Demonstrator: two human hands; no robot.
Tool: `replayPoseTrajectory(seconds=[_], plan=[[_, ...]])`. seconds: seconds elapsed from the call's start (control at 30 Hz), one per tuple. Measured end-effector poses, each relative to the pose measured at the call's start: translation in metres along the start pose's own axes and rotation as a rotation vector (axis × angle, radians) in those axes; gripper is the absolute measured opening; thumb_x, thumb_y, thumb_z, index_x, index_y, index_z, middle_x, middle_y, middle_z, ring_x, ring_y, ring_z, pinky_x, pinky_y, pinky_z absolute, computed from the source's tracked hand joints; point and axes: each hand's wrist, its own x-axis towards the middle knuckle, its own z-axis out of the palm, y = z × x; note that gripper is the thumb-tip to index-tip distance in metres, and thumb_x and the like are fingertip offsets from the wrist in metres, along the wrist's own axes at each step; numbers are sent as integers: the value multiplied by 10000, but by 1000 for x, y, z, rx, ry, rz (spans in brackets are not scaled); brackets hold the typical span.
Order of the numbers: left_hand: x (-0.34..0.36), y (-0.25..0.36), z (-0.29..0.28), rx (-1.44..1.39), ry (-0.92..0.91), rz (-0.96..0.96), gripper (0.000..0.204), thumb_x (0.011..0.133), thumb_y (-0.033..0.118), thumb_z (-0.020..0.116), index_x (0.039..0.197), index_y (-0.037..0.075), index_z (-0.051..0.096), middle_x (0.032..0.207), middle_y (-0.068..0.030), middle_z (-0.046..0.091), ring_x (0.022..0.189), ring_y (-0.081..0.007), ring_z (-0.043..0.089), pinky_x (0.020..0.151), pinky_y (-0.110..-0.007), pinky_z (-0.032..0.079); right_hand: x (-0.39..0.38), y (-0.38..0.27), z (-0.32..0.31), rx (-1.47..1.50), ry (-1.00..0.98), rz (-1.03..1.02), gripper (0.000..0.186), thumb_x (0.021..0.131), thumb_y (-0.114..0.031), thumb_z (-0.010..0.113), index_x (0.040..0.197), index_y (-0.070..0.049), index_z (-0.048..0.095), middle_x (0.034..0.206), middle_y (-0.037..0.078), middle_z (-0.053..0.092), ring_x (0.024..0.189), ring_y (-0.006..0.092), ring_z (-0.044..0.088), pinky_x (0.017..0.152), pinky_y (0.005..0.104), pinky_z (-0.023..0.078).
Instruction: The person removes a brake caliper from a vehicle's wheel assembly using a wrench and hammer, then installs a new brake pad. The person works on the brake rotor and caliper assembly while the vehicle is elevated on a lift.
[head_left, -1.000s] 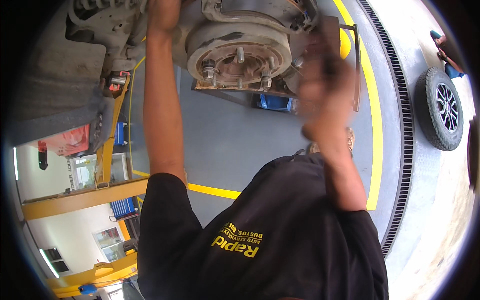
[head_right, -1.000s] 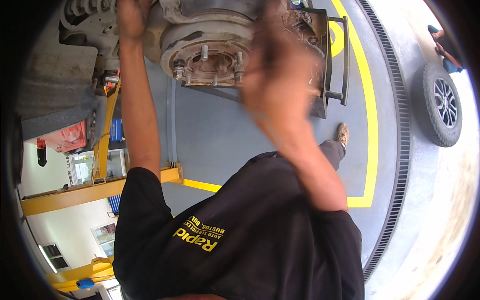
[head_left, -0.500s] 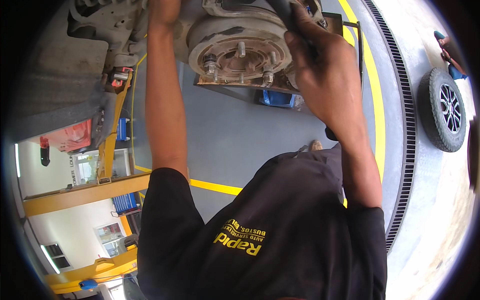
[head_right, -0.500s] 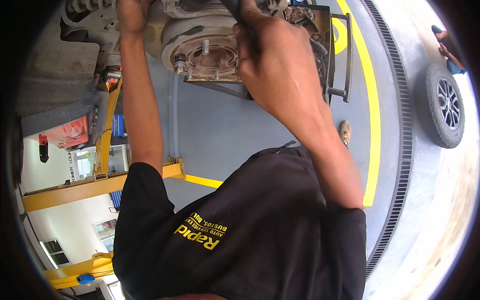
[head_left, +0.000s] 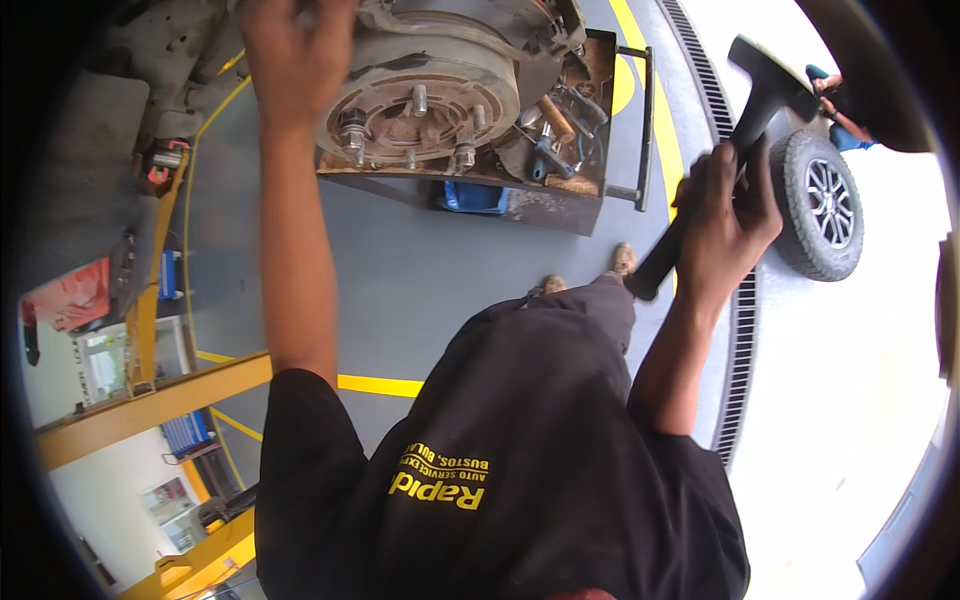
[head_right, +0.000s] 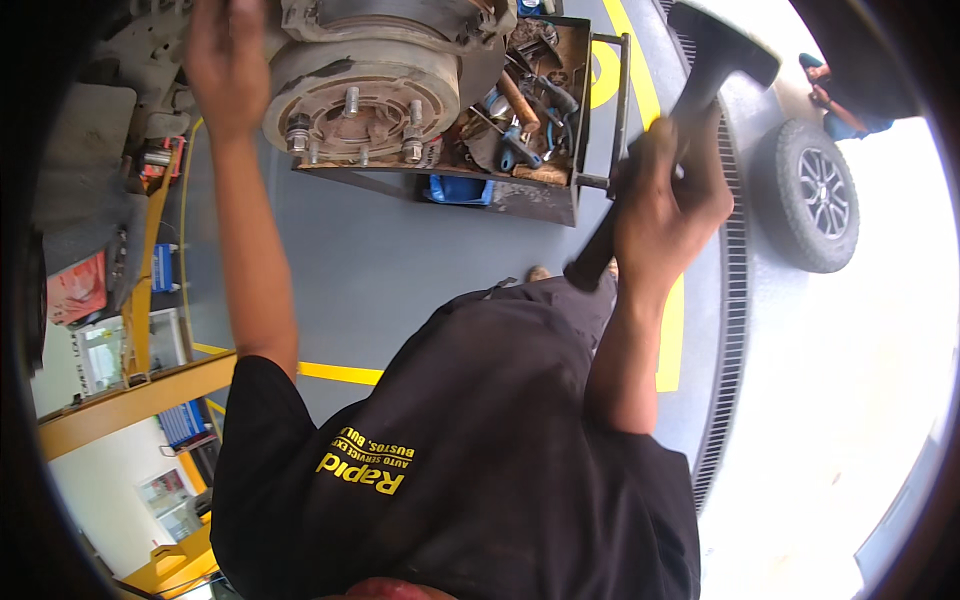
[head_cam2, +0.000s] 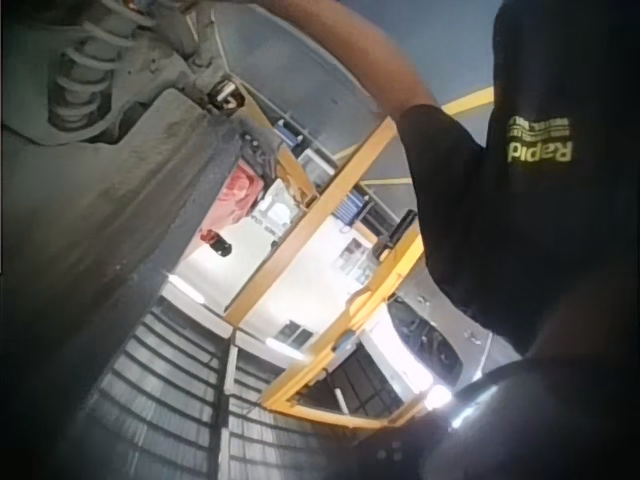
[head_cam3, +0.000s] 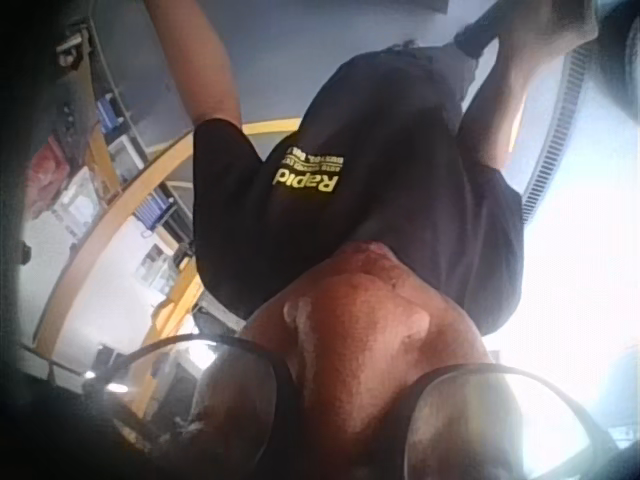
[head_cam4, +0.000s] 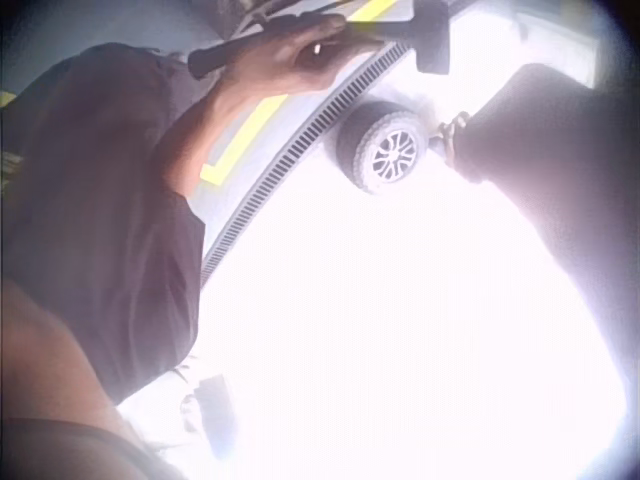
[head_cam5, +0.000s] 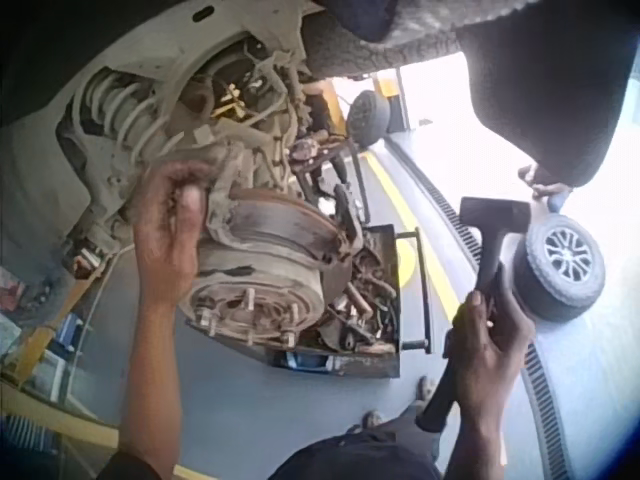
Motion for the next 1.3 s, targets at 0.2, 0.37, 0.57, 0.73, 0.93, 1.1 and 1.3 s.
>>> replayPoseTrajectory(seconds=[0.2, 0.37, 0.57, 0.73, 0.93, 1.1, 1.3], plan=[[-29, 15, 10, 231, 122, 153, 225, 1032, 155, 576, 1171, -8, 644, 1144, -164, 634, 1024, -319, 640, 899, -365, 492, -10, -20, 5, -159, -321, -28, 472, 1023, -102, 645, 1460, 50, 550, 780, 44, 673, 650, 51, 581, 563, 228, 453], [-41, -4, 8, 71, 269, -5, 206, 1000, 33, 543, 1179, -10, 637, 1105, -146, 655, 998, -266, 649, 874, -346, 505, 6, -34, 34, -336, -402, -235, 458, 1015, -102, 633, 1458, 0, 579, 788, 57, 693, 608, 79, 563, 560, 261, 459], [-38, 20, 2, 7, 212, -324, 234, 979, -14, 544, 1196, -12, 629, 1058, -104, 674, 952, -176, 646, 857, -293, 506, 16, -16, 43, -701, -541, -505, 379, 960, -58, 643, 1339, -41, 651, 1125, 229, 723, 765, 332, 724, 724, 353, 585], [-48, -8, 18, -136, 384, -118, 236, 991, -18, 521, 1193, 3, 641, 1076, -85, 684, 948, -146, 658, 793, -273, 519, 11, -16, 42, -611, -545, -444, 423, 1001, -105, 624, 1412, -8, 603, 834, 247, 705, 734, 311, 725, 668, 358, 545], [-104, 13, 7, -129, 495, -304, 274, 1046, 178, 649, 1203, -46, 653, 1067, -96, 710, 893, -127, 662, 795, -242, 523, 17, -12, 26, -95, -200, -96, 300, 1037, -117, 615, 1277, 62, 635, 714, 50, 657, 575, 81, 575, 504, 254, 435], [-217, 71, 25, -105, 521, -372, 145, 1025, 26, 551, 1120, -65, 612, 1000, -122, 666, 850, -156, 639, 722, -277, 515, 55, 120, 0, -424, -228, 124, 214, 1024, -129, 590, 1108, 47, 677, 656, 46, 618, 531, 92, 563, 485, 306, 427], [-282, 122, 98, -211, -208, -898, 127, 988, 30, 570, 1050, 17, 680, 985, -108, 687, 875, -230, 688, 752, -355, 537, 106, 218, 42, -817, -502, -34, 518, 926, -240, 654, 1442, -212, 625, 982, 300, 722, 797, 346, 740, 740, 440, 577]])
